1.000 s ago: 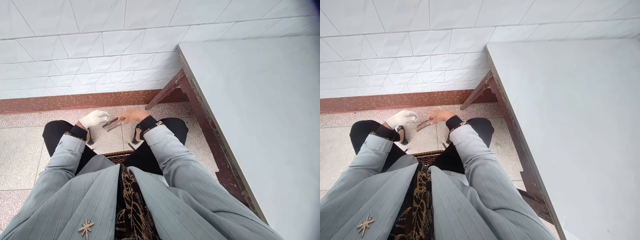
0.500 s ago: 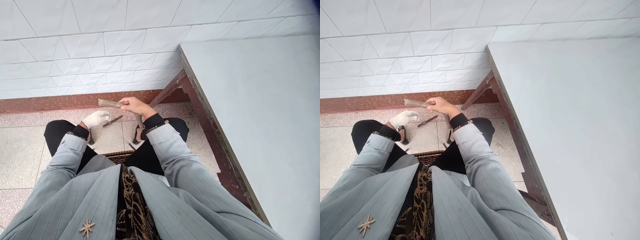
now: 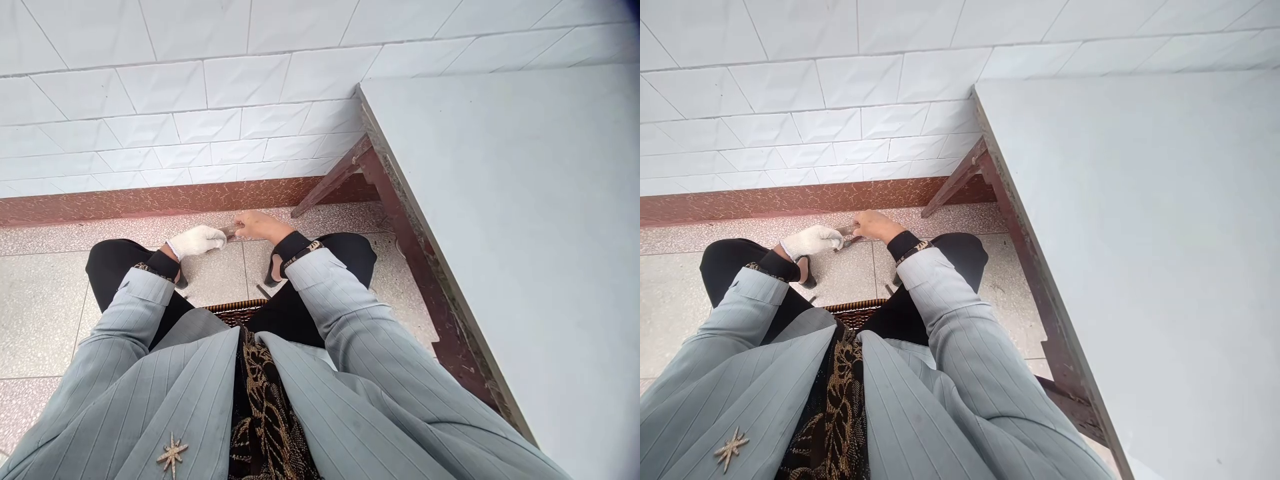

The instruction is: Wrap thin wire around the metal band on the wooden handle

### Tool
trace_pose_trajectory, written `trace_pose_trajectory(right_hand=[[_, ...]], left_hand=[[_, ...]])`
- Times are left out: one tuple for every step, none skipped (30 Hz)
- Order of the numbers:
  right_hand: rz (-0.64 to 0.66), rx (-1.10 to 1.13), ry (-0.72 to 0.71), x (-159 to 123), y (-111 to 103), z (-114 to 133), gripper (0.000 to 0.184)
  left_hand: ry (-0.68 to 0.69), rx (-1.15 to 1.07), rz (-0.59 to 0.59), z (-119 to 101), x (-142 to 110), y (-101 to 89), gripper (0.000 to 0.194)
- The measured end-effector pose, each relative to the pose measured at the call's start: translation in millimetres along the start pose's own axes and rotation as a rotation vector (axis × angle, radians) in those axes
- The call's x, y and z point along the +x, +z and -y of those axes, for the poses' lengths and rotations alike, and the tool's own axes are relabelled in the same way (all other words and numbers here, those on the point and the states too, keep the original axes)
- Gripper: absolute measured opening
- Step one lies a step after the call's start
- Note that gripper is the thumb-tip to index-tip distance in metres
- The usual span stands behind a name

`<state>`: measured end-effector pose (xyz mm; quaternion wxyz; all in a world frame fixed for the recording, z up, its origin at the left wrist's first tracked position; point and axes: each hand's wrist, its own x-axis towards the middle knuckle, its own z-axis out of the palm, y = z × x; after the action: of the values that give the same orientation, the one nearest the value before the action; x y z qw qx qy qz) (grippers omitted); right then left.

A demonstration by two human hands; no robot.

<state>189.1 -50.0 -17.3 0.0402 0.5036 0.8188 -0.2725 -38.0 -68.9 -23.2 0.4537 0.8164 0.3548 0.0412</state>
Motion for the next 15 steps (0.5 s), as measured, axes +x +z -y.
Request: trace_pose_trajectory(right_hand=[[0.027,-0.017,-0.021,-0.5,0.3,1.4,0.028],[0.055,-0.025,-0.045,-1.0,0.5,2.2,0.027],[0.085,-0.030,-0.069,-1.4,0.5,2.4,0.025],[0.118,-0.031,-0.093,-1.8,0.6,2.1,0.023],[0.150,-0.027,-0.118,-2.1,0.7,1.3,0.020],[0.184,-0.015,-0.144,-2.3,0.7,0.1,0.018],[0.219,0.010,-0.169,-2.5,0.6,-1.4,0.017],[0.258,0.055,-0.193,-2.8,0.1,-3.2,0.017],[0.302,0.121,-0.217,-3.4,-1.0,-5.1,0.018],[0.350,0.206,-0.240,-4.4,-2.8,-7.2,0.021],[0.394,0.299,-0.266,-6.1,-5.5,-9.2,0.024],[0.426,0.391,-0.297,-8.3,-9.1,-11.3,0.027],[0.434,0.477,-0.329,-11.2,-13.4,-13.3,0.028],[0.418,0.557,-0.365,-14.4,-18.0,-15.1,0.030],[0.371,0.629,-0.399,-17.6,-22.5,-16.6,0.030]], left_hand=[[0.008,0.012,0.010,-0.9,0.4,0.2,0.028],[0.013,0.019,0.022,-2.0,0.5,-0.3,0.029],[0.010,0.026,0.030,-3.0,0.3,-1.4,0.029],[-0.001,0.037,0.029,-3.8,-0.1,-3.0,0.029],[-0.018,0.053,0.017,-4.4,-0.7,-5.2,0.029],[-0.037,0.070,-0.004,-4.6,-1.4,-7.6,0.029],[-0.050,0.087,-0.026,-4.6,-2.0,-10.2,0.029],[-0.055,0.095,-0.048,-4.4,-2.5,-12.8,0.029],[-0.052,0.089,-0.066,-4.0,-2.8,-15.1,0.030],[-0.042,0.066,-0.075,-3.5,-3.1,-17.1,0.031],[-0.029,0.030,-0.081,-3.0,-3.3,-18.8,0.031],[-0.017,-0.018,-0.086,-2.5,-3.4,-20.2,0.032],[-0.011,-0.078,-0.103,-1.9,-3.6,-21.2,0.033],[-0.013,-0.142,-0.126,-1.2,-3.8,-22.0,0.033],[-0.021,-0.204,-0.161,-0.5,-4.0,-22.5,0.033]])
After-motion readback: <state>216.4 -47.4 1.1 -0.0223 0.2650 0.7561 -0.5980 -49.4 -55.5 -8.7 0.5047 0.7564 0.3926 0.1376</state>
